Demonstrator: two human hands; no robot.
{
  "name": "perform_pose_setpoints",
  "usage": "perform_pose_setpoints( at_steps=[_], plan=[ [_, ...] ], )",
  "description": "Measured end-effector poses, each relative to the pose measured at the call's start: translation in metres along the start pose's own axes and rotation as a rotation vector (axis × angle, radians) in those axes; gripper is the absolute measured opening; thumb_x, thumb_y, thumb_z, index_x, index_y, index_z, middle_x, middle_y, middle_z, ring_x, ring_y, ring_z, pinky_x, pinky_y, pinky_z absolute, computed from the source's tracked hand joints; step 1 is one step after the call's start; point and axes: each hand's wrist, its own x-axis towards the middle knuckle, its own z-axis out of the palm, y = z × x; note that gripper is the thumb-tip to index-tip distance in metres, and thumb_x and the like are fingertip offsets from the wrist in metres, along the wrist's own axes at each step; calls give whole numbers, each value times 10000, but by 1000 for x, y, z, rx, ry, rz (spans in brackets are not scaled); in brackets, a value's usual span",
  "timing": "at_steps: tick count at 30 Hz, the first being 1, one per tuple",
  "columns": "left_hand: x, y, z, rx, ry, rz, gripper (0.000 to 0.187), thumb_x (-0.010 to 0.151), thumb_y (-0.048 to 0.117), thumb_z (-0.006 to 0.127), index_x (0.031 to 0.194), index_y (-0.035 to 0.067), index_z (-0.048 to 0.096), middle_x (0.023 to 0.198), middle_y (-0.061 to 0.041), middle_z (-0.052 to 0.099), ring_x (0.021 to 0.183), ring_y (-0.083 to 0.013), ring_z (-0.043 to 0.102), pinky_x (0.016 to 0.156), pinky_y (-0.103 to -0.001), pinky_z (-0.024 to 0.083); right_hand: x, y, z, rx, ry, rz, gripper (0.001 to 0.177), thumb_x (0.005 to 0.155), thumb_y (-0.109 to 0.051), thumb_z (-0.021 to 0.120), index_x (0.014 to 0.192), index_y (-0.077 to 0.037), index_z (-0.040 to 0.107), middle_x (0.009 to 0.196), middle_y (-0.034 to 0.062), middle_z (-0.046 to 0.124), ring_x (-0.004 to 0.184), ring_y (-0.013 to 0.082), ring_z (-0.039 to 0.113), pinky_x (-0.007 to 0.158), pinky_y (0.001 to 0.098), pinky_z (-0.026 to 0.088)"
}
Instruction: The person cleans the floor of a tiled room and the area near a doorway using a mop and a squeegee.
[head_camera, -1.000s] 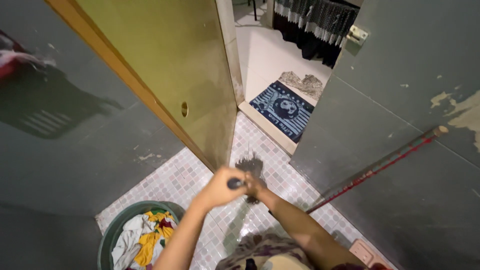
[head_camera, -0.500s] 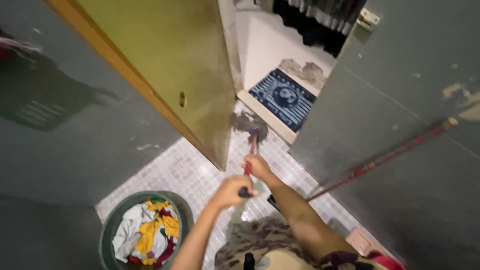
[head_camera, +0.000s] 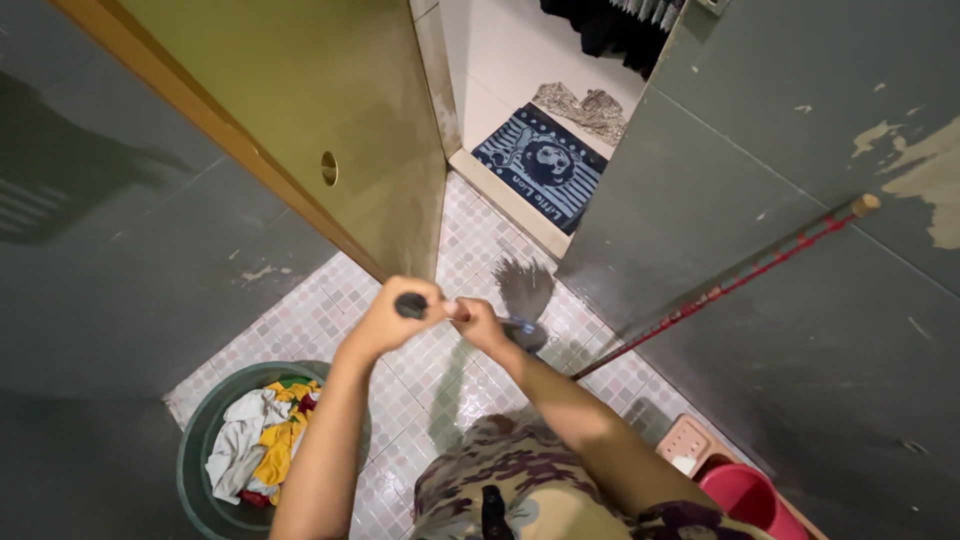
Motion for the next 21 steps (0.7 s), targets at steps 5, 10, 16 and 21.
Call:
perform_pose_setpoints(
  at_steps=[5, 10, 16, 21],
  plan=[
    [-9, 34, 50, -10, -186, 259, 80, 739, 45, 722, 761, 70, 650, 869, -50, 709, 847, -206, 694, 774, -323, 544, -7, 22, -20, 155, -39, -3, 337, 996, -233, 624, 752, -18, 533, 728, 141, 502, 705, 274, 521, 671, 404, 438],
    [-12, -33, 97, 307, -174, 183, 55, 736, 109, 700, 727, 112, 646, 817, -65, 686, 825, -289, 689, 731, -389, 532, 4, 54, -24, -49, 14, -15, 316, 943, -323, 695, 896, -52, 539, 865, 129, 550, 800, 296, 563, 736, 391, 466],
    [-15, -100, 98, 365, 251, 137, 149, 852, 155, 675, 777, 49, 601, 840, -131, 646, 825, -345, 657, 747, -420, 533, 54, 63, -9, -435, -226, -46, 535, 760, -335, 829, 1200, -112, 623, 1212, 157, 603, 1099, 422, 598, 863, 612, 442],
    [-24, -33, 95, 338, 369, 108, 155, 842, 183, 681, 755, 56, 665, 774, -139, 678, 725, -355, 671, 662, -428, 532, 36, 58, 8, 0, -265, 64, 262, 927, -295, 748, 968, -74, 614, 1046, 87, 655, 987, 254, 655, 845, 484, 430]
  ],
)
